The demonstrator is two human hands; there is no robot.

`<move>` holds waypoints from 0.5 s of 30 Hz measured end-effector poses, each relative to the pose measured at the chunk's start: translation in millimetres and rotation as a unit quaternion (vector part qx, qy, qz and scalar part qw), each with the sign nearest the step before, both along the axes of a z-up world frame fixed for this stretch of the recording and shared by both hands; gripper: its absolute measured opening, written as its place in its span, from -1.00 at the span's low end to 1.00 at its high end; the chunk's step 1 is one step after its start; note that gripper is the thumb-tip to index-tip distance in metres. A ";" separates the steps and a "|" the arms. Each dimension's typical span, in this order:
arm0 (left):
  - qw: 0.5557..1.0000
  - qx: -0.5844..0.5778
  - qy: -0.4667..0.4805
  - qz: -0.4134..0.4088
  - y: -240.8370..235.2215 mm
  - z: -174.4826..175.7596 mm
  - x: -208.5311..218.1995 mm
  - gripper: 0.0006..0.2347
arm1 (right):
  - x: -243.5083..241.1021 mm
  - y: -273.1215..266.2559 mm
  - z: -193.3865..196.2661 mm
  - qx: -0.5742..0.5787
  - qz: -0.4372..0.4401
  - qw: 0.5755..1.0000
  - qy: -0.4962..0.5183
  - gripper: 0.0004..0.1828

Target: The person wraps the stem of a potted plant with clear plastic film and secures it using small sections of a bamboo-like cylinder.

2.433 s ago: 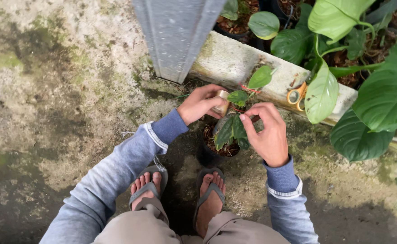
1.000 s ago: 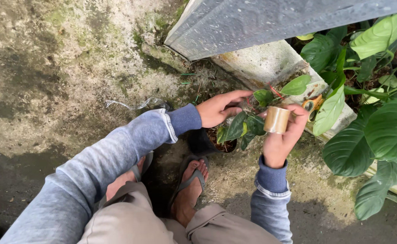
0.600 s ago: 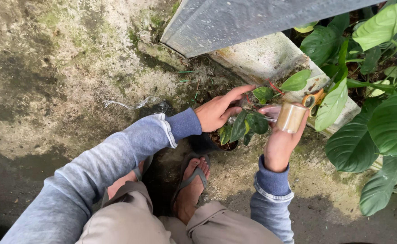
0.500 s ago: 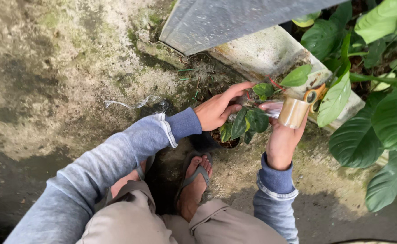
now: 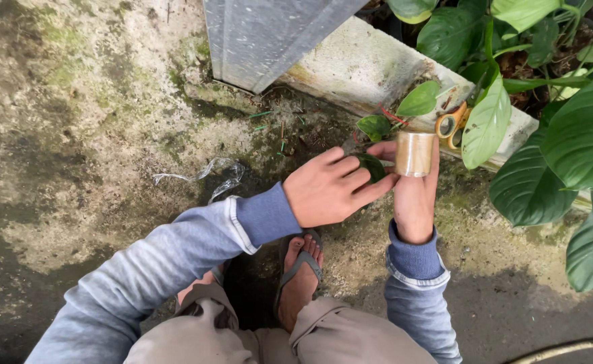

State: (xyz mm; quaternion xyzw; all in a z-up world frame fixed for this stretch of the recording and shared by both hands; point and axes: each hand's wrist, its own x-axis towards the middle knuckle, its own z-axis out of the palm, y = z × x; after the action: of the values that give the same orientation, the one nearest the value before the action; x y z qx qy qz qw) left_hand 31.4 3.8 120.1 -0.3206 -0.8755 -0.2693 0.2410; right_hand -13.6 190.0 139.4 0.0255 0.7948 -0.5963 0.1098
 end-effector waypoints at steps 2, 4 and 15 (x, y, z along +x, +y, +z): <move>0.999 -0.036 0.004 0.019 6.1 -1.6 -6.5 -0.65 | -0.5 -0.8 0.0 -0.002 0.010 1.000 0.011 -0.68; 0.998 -0.059 0.001 0.027 9.8 -4.7 -8.9 -0.70 | -0.3 0.0 -1.5 -0.022 0.033 0.998 0.041 -0.68; 0.997 -0.069 -0.009 -0.043 14.0 -6.4 -5.4 -0.88 | 6.4 8.9 -24.4 -0.098 -0.017 0.993 0.060 -0.82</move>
State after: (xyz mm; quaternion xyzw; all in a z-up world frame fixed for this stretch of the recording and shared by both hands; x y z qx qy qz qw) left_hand 26.0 17.8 113.7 -0.3715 -0.8796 -0.2210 0.1985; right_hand -7.2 198.8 115.0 -0.0074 0.7372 -0.6735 0.0539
